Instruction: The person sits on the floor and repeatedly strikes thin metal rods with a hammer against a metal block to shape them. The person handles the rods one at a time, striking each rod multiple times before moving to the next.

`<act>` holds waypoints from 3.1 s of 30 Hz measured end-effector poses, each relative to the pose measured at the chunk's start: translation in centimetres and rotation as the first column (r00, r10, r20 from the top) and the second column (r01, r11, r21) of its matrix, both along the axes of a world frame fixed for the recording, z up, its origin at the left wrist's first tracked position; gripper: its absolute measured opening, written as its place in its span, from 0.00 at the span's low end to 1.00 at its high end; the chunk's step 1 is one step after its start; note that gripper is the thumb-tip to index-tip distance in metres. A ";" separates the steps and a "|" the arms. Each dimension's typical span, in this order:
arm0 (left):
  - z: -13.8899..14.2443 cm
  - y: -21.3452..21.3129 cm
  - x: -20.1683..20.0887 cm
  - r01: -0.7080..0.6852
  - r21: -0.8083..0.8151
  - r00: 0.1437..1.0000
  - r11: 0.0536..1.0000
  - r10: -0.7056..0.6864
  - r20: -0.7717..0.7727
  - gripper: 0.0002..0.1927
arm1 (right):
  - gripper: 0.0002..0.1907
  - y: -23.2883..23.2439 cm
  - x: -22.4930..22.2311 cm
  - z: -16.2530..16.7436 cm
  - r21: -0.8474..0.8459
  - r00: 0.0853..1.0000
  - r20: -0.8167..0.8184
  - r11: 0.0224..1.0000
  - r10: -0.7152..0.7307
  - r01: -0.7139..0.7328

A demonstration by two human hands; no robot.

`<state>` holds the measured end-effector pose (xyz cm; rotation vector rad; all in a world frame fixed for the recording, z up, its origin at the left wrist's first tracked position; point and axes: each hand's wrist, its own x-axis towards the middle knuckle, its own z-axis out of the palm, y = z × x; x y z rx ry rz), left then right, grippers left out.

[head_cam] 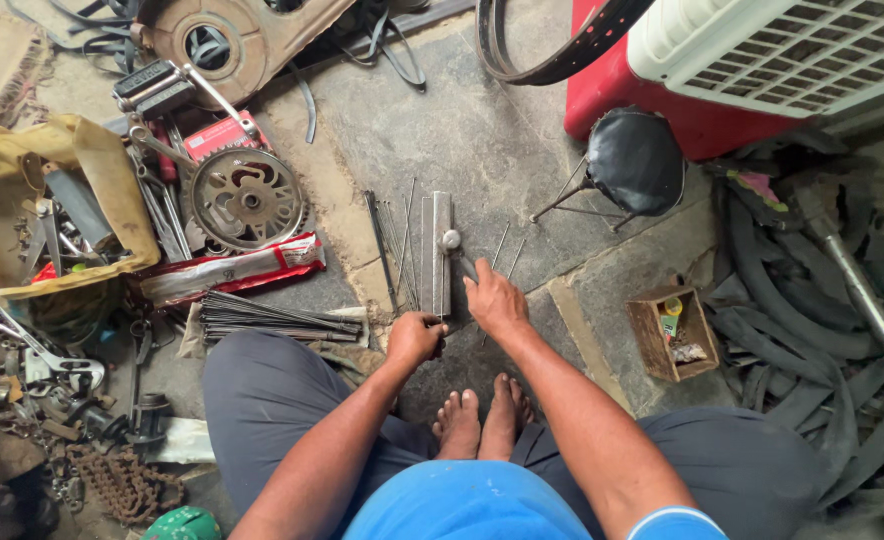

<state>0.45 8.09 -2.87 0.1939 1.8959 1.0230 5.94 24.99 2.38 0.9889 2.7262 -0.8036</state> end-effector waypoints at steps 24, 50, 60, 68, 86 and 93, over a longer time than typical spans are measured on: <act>0.6 -0.4 0.4 -0.020 -0.025 1.000 0.999 0.020 -0.002 0.09 | 0.17 -0.4 1.0 -1.5 -0.002 0.984 -0.098 0.988 -0.152 0.153; 1.5 0.0 0.5 -0.056 -0.043 0.998 0.998 0.054 -0.043 0.10 | 0.16 -0.6 2.1 0.0 0.036 0.974 -0.223 0.998 -0.039 0.048; 2.1 -0.3 0.3 -0.025 -0.052 0.998 0.998 0.022 -0.060 0.10 | 0.15 -1.0 2.6 0.0 0.018 0.999 -0.053 1.000 -0.008 0.009; 2.0 -0.3 0.2 -0.008 -0.055 0.997 0.998 0.003 -0.078 0.10 | 0.15 -1.1 2.5 -0.1 0.045 0.996 -0.085 0.999 0.017 -0.013; 1.4 -0.5 0.3 -0.050 -0.030 0.999 0.998 0.051 0.018 0.10 | 0.14 -1.1 1.9 -0.7 0.001 0.990 -0.135 0.999 -0.039 0.040; 1.7 -0.2 0.1 -0.037 -0.057 0.999 0.998 0.036 -0.024 0.10 | 0.15 -1.1 3.3 -0.3 0.003 0.991 -0.134 1.000 -0.027 0.028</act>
